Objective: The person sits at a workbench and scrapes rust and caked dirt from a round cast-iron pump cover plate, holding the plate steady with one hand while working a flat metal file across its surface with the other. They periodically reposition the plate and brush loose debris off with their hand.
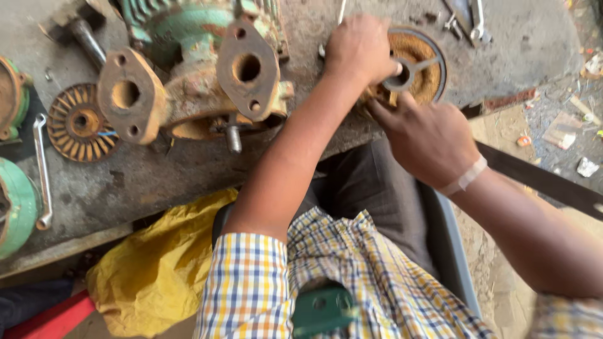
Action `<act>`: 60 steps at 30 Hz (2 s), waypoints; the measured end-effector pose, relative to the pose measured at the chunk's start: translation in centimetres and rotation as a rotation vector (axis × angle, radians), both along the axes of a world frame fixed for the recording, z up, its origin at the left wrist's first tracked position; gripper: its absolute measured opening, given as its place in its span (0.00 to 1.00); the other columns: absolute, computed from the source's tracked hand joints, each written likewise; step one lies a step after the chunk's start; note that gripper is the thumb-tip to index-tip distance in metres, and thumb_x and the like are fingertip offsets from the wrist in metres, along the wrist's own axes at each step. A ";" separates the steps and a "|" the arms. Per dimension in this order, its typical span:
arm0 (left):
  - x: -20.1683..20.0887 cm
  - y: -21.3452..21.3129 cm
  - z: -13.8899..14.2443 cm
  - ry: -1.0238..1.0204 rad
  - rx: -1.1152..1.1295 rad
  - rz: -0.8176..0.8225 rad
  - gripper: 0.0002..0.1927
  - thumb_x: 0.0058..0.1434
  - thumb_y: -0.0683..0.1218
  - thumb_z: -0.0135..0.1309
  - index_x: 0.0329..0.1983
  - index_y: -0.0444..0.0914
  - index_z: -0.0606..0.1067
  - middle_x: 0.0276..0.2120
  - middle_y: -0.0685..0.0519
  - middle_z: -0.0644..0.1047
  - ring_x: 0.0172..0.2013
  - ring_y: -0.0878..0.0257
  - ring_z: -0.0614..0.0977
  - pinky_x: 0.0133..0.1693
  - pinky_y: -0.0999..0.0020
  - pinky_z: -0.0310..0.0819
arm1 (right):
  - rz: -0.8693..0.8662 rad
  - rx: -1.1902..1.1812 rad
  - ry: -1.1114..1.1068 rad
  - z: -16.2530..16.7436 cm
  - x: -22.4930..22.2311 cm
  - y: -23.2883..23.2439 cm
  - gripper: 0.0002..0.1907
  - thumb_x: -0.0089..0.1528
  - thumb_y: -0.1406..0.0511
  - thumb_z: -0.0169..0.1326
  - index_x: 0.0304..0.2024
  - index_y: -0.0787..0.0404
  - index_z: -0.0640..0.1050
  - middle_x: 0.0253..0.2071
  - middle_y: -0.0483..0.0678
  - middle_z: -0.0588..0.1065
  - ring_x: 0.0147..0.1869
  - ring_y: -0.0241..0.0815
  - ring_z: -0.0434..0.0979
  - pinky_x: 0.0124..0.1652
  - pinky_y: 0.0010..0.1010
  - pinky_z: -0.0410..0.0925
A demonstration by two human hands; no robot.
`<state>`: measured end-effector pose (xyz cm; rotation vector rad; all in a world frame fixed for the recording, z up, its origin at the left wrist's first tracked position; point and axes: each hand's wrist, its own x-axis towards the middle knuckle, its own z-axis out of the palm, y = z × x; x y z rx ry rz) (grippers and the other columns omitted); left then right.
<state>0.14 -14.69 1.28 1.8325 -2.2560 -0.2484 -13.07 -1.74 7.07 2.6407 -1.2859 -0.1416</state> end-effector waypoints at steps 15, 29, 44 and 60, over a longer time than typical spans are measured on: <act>0.1 -0.2 0.5 -0.121 0.110 0.024 0.38 0.43 0.71 0.69 0.51 0.45 0.78 0.41 0.47 0.81 0.43 0.50 0.84 0.40 0.58 0.82 | -0.042 0.148 0.106 0.1 0.8 -1.0 0.23 0.68 0.64 0.44 0.66 0.46 0.72 0.31 0.51 0.76 0.20 0.41 0.78 0.19 0.34 0.69; 0.4 -0.8 0.0 -0.068 0.102 0.016 0.37 0.41 0.73 0.69 0.43 0.43 0.81 0.40 0.47 0.81 0.42 0.50 0.84 0.39 0.58 0.82 | -0.067 -0.001 -0.002 0.1 1.4 -1.2 0.11 0.63 0.65 0.49 0.44 0.49 0.80 0.37 0.54 0.77 0.25 0.45 0.79 0.22 0.35 0.69; 6.0 14.6 1.5 0.600 -0.422 -0.115 0.14 0.74 0.45 0.53 0.61 0.38 0.74 0.39 0.46 0.77 0.37 0.50 0.81 0.39 0.56 0.75 | -0.150 0.180 -0.120 0.7 -1.1 1.3 0.21 0.66 0.59 0.50 0.62 0.38 0.76 0.31 0.48 0.75 0.22 0.50 0.75 0.20 0.40 0.67; 9.3 18.9 -5.1 0.319 -0.438 -0.147 0.15 0.66 0.43 0.59 0.56 0.41 0.78 0.45 0.49 0.75 0.45 0.50 0.79 0.49 0.54 0.75 | -0.258 0.464 0.151 0.5 -0.4 -0.7 0.37 0.61 0.59 0.52 0.74 0.32 0.64 0.34 0.43 0.70 0.29 0.39 0.79 0.26 0.33 0.70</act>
